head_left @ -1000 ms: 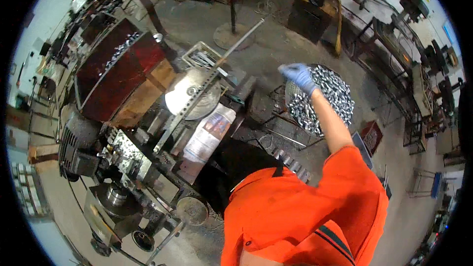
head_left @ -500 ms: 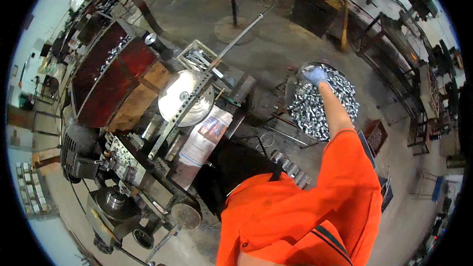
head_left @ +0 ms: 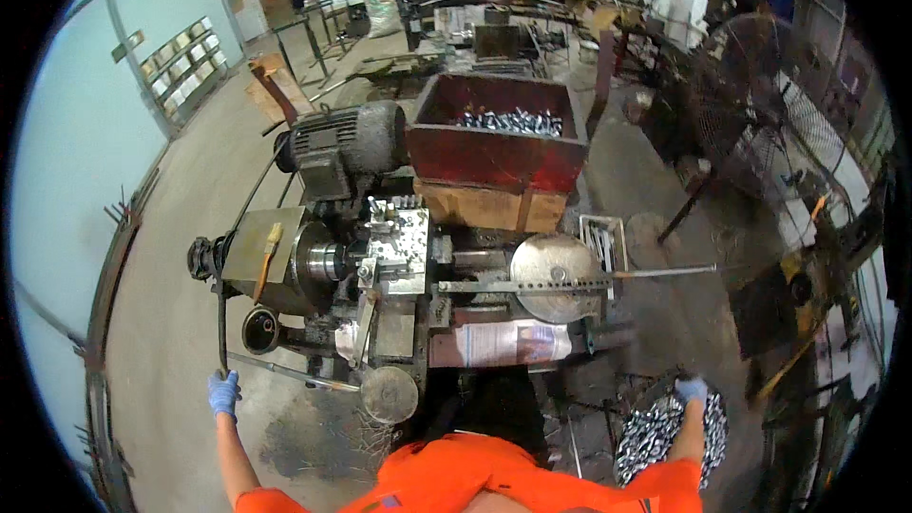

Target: The person operates a lathe by pulling a lever and handling metal parts, then places the finished parts into a container.

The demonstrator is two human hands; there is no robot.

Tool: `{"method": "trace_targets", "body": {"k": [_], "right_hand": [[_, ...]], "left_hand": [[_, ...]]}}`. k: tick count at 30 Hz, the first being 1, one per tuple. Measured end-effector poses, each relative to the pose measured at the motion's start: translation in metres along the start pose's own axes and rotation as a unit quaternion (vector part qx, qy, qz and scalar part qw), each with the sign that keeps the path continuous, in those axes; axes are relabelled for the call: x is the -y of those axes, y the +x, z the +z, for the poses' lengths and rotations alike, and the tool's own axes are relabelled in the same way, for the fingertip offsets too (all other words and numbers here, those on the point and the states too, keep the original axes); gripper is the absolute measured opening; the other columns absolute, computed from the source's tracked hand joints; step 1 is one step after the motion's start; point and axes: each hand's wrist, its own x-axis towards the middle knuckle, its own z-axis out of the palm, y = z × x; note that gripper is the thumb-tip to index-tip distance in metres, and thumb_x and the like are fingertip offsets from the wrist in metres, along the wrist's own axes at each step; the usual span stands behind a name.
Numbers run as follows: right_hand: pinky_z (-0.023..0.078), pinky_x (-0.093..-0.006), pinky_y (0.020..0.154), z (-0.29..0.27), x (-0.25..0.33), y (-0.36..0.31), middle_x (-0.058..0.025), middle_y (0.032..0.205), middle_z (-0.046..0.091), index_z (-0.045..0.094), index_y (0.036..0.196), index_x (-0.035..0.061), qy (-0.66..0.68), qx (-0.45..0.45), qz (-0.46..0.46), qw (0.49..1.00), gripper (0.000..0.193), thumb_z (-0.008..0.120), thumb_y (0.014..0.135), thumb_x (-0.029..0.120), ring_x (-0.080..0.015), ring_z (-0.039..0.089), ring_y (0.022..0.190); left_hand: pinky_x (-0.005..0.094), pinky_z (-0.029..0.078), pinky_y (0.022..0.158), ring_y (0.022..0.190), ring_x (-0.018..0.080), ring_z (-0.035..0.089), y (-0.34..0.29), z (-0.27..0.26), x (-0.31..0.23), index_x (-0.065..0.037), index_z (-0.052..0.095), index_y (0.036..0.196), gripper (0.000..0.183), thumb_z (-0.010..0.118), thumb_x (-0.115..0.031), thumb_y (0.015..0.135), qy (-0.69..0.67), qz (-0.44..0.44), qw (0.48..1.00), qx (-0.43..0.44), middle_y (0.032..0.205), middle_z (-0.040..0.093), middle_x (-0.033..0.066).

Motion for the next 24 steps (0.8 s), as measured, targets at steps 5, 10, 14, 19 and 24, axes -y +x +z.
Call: {"method": "trace_targets", "body": {"k": [5,10,14,19,24], "right_hand": [[0.042,-0.0405,0.085,-0.013,0.045,-0.034,-0.0174,0.098,0.061,0.06,0.094,-0.0009,0.098,-0.156,-0.111,0.977,0.044,0.066,0.071,0.037,-0.0318,0.056,0.093],[0.048,-0.0318,0.072,-0.054,0.137,-0.096,-0.0134,0.087,0.065,0.065,0.078,-0.0016,0.432,-0.053,-0.133,0.89,0.029,0.075,0.069,0.024,-0.021,0.061,0.076],[0.047,-0.0311,0.075,-0.145,0.295,-0.223,-0.0115,0.09,0.063,0.068,0.083,0.0018,0.43,-0.072,-0.457,0.775,0.014,0.07,0.072,0.011,-0.0216,0.06,0.086],[0.047,-0.0372,0.074,-0.199,0.406,-0.323,-0.0145,0.107,0.054,0.067,0.09,0.0108,0.377,-0.072,-0.666,0.64,0.027,0.071,0.065,0.019,-0.031,0.057,0.091],[0.043,-0.0382,0.08,-0.217,0.43,-0.352,-0.0134,0.102,0.053,0.066,0.087,0.0117,0.387,-0.131,-0.694,0.593,0.025,0.072,0.064,0.019,-0.0296,0.053,0.094]], "left_hand": [[0.0331,0.051,0.063,0.071,0.0211,0.062,-0.036,-0.008,-0.036,-0.001,0.059,0.096,0.03,0.063,-0.025,0.077,0.477,0.164,0.847,-0.167,0.076,0.062,0.0127],[0.0311,0.047,0.081,0.089,0.018,0.061,-0.123,0.017,-0.216,0.003,0.058,0.108,0.038,0.061,-0.024,0.082,-0.091,0.245,0.944,0.199,0.096,0.065,0.013],[0.0304,0.047,0.079,0.087,0.0163,0.061,-0.154,0.084,-0.27,0.002,0.058,0.112,0.046,0.053,-0.036,0.086,-0.117,0.309,0.858,0.393,0.098,0.064,0.0117],[0.0255,0.044,0.075,0.08,0.0102,0.055,-0.191,0.181,-0.286,-0.002,0.061,0.108,0.046,0.048,-0.042,0.09,-0.201,0.228,0.759,0.576,0.089,0.063,0.0022],[0.0243,0.045,0.07,0.076,0.0102,0.058,-0.22,0.178,-0.274,-0.003,0.063,0.102,0.039,0.05,-0.038,0.09,-0.403,0.096,0.709,0.571,0.085,0.065,0.0037]]}}
